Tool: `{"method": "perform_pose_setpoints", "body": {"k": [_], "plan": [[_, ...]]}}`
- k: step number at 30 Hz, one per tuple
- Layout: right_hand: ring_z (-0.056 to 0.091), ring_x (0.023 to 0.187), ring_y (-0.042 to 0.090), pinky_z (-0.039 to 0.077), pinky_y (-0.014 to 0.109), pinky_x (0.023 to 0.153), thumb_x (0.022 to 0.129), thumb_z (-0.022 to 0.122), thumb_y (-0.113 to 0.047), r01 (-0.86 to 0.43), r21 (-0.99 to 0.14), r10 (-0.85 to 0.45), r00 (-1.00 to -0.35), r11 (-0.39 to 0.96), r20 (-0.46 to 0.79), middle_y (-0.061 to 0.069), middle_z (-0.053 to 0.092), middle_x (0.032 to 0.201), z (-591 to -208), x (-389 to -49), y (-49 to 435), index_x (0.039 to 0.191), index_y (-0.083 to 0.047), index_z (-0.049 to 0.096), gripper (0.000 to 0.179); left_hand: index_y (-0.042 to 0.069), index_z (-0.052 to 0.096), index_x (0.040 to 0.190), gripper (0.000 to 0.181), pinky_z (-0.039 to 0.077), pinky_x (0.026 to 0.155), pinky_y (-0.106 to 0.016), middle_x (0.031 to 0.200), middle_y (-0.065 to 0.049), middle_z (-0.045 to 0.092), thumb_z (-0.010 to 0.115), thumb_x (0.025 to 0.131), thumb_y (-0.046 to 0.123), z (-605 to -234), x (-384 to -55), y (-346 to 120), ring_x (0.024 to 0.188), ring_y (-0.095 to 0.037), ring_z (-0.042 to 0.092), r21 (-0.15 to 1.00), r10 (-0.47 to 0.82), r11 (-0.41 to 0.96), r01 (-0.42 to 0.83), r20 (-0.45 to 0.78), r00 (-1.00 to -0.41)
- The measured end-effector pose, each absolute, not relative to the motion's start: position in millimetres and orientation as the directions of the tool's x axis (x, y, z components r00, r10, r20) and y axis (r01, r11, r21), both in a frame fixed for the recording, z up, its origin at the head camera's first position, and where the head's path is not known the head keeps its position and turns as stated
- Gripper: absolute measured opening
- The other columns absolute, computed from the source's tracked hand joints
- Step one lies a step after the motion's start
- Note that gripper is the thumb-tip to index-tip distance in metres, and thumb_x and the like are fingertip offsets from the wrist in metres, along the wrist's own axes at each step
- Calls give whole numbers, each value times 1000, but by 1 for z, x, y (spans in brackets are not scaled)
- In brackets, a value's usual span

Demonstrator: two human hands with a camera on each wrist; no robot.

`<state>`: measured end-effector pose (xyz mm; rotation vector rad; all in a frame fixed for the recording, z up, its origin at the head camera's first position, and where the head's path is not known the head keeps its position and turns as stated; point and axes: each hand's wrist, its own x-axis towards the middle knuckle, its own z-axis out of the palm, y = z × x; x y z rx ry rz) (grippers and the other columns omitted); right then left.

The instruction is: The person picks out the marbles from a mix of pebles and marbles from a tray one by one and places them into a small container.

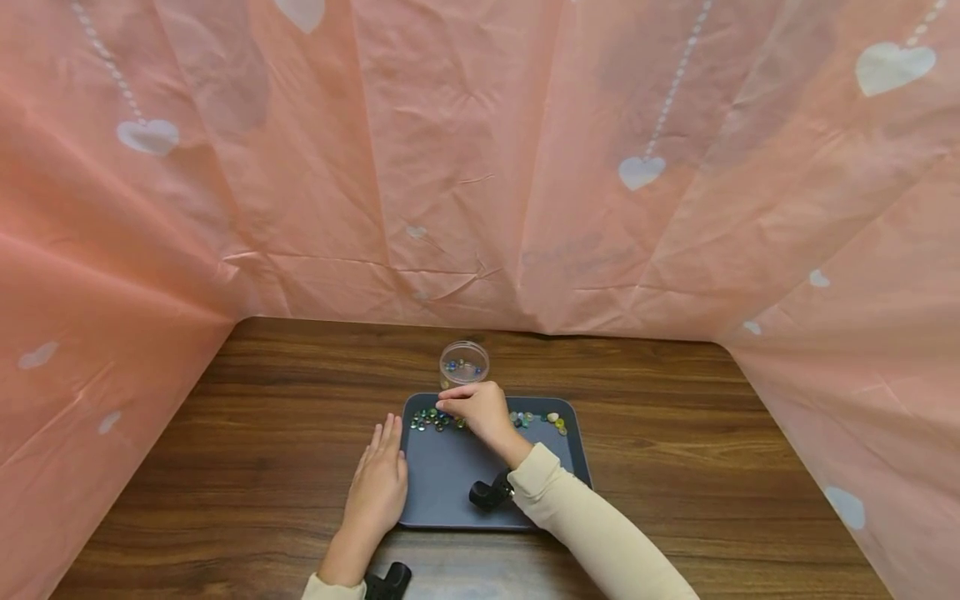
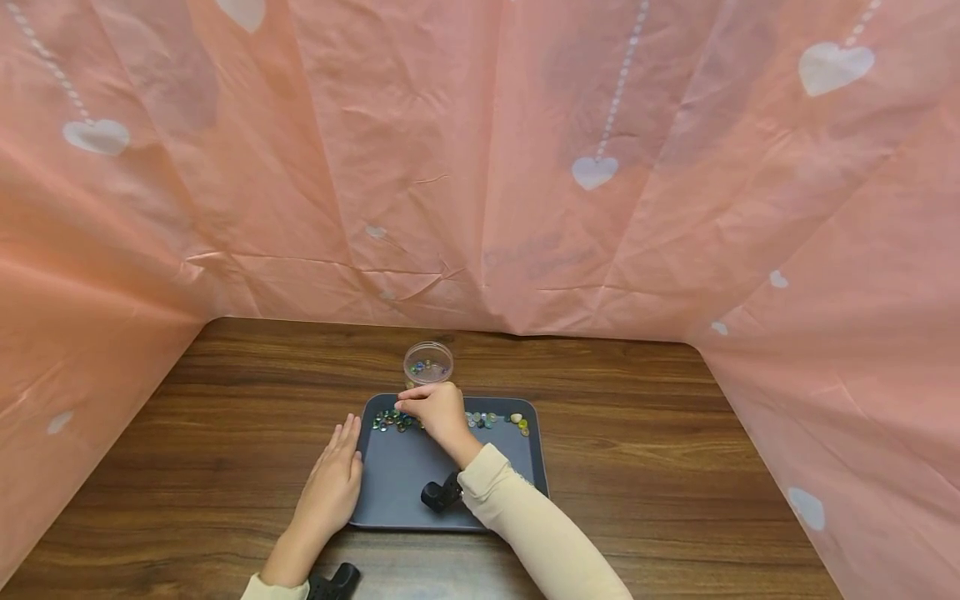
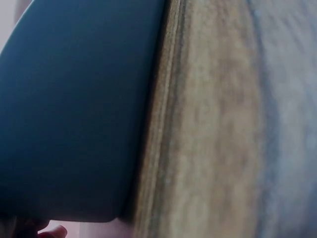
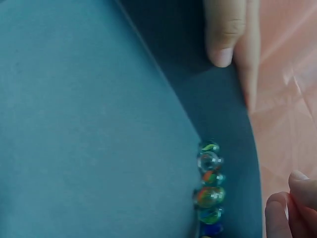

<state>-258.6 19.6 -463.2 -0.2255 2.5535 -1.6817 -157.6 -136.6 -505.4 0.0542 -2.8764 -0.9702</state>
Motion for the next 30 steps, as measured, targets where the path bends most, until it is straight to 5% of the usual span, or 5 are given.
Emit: {"method": "perform_pose_setpoints", "body": {"k": [9, 30], "plan": [[57, 60, -2, 47, 17, 54, 79, 82, -11, -138, -867, -198, -979, 480, 46, 11, 78, 85, -475, -253, 21, 87, -4, 81, 12, -3, 33, 152, 53, 27, 119, -59, 161, -20, 30, 40, 102, 12, -506, -158, -137, 149, -42, 29, 607, -67, 795, 6, 96, -993], [75, 80, 18, 57, 24, 63, 77, 84, -11, -259, -747, -247, -960, 613, 131, 6, 79, 82, -491, -250, 14, 83, -7, 82, 7, -3, 31, 153, 53, 26, 120, -60, 162, -19, 29, 40, 103, 12, -506, -157, -137, 150, -41, 27, 613, -64, 790, -2, 79, -995]]}}
